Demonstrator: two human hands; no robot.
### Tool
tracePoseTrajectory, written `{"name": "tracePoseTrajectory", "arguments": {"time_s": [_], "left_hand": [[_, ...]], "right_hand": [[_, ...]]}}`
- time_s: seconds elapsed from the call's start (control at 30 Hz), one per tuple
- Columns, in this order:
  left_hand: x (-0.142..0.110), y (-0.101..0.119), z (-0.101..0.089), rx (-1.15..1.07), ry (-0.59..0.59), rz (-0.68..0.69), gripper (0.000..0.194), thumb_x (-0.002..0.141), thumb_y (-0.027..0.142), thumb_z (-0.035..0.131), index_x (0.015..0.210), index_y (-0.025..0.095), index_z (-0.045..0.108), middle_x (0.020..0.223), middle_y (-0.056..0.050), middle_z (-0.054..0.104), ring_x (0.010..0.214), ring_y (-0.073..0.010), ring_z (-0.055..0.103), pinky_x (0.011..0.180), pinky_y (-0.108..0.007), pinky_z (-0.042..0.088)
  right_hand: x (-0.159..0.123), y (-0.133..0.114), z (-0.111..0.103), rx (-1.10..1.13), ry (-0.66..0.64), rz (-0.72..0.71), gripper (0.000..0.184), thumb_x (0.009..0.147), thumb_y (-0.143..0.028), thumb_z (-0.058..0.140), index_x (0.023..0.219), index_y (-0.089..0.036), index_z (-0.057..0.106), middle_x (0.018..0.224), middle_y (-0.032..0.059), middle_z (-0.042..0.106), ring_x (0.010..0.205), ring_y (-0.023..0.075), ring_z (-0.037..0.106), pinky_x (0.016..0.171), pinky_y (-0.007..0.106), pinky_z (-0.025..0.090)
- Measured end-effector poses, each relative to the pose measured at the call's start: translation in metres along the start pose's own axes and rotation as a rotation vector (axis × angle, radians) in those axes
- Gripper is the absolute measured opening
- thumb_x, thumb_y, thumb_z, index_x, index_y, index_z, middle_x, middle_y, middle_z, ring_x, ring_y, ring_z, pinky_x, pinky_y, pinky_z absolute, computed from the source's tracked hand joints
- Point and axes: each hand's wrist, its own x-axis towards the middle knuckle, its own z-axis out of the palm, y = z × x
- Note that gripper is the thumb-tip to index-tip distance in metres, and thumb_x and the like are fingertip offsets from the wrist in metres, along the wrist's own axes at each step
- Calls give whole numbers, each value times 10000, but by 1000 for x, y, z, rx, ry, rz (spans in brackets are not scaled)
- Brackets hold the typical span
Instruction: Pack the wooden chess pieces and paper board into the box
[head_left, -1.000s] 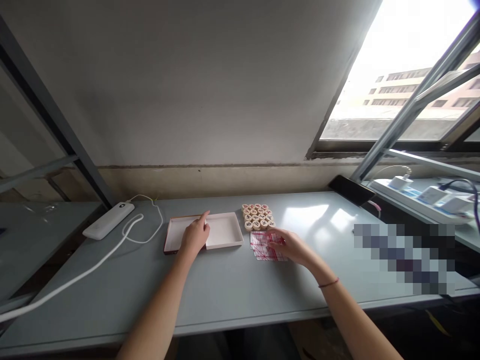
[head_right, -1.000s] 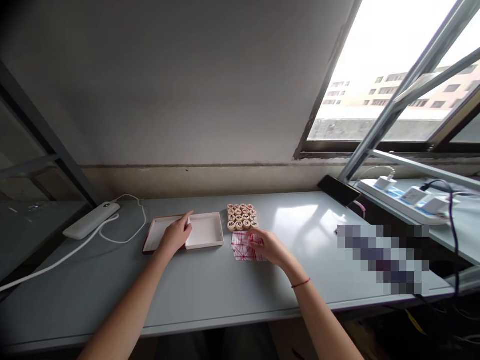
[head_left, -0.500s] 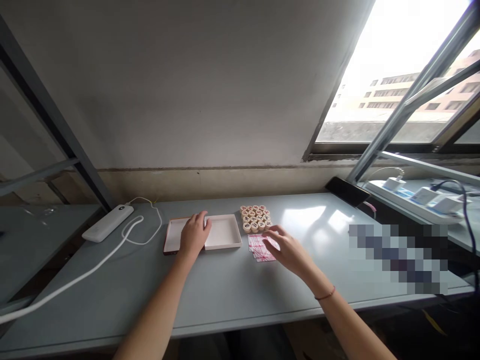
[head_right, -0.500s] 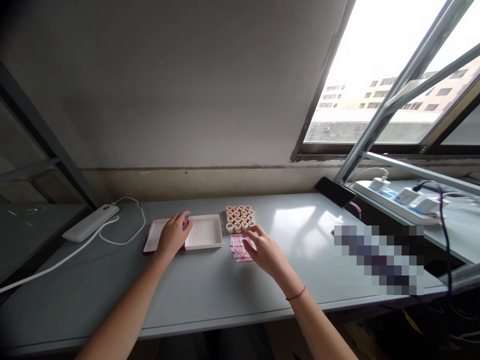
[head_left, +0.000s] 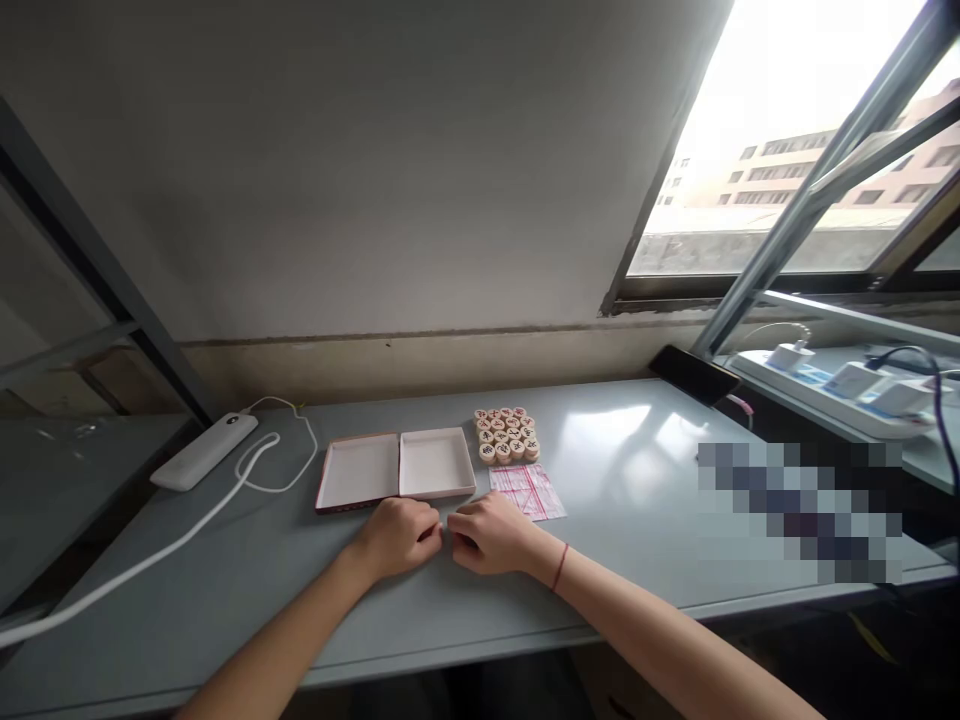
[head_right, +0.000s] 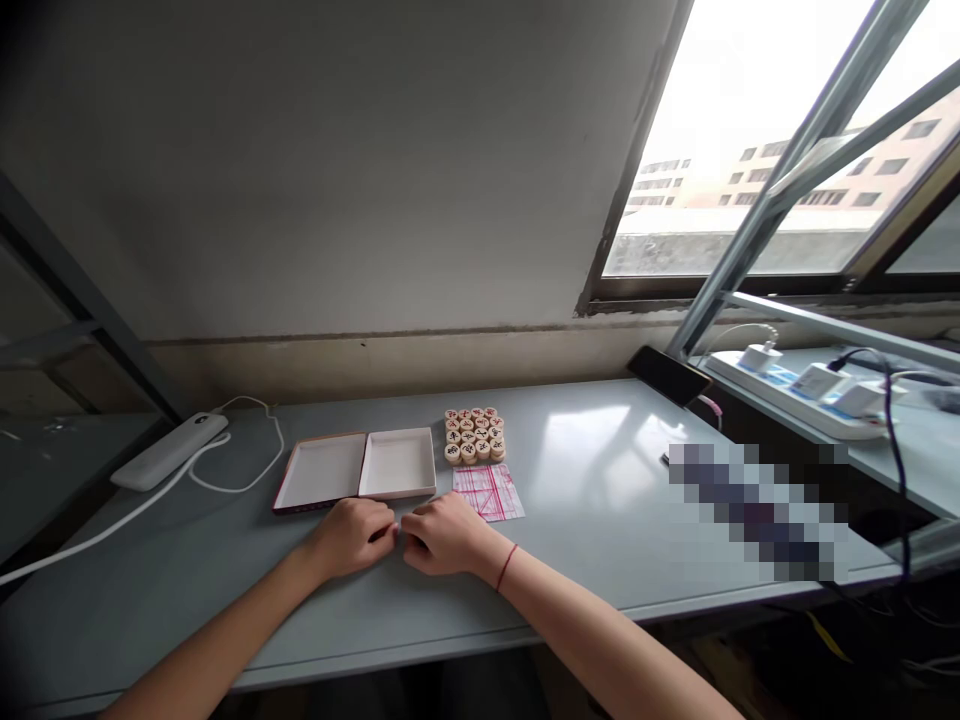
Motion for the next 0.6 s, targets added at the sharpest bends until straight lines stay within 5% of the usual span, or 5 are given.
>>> {"name": "tracePoseTrajectory", "arguments": {"time_s": [0.6], "left_hand": [[4,5,-3,-58,-40,-77,232,823,200,483,593,188,511,586,9,574,555,-123,530,538,-240,325]], "right_hand": [[-1,1,-2,127,-9,86,157,769,-189,484,612,-178,496,543,-13,531,446,79,388,463,225,189]]}}
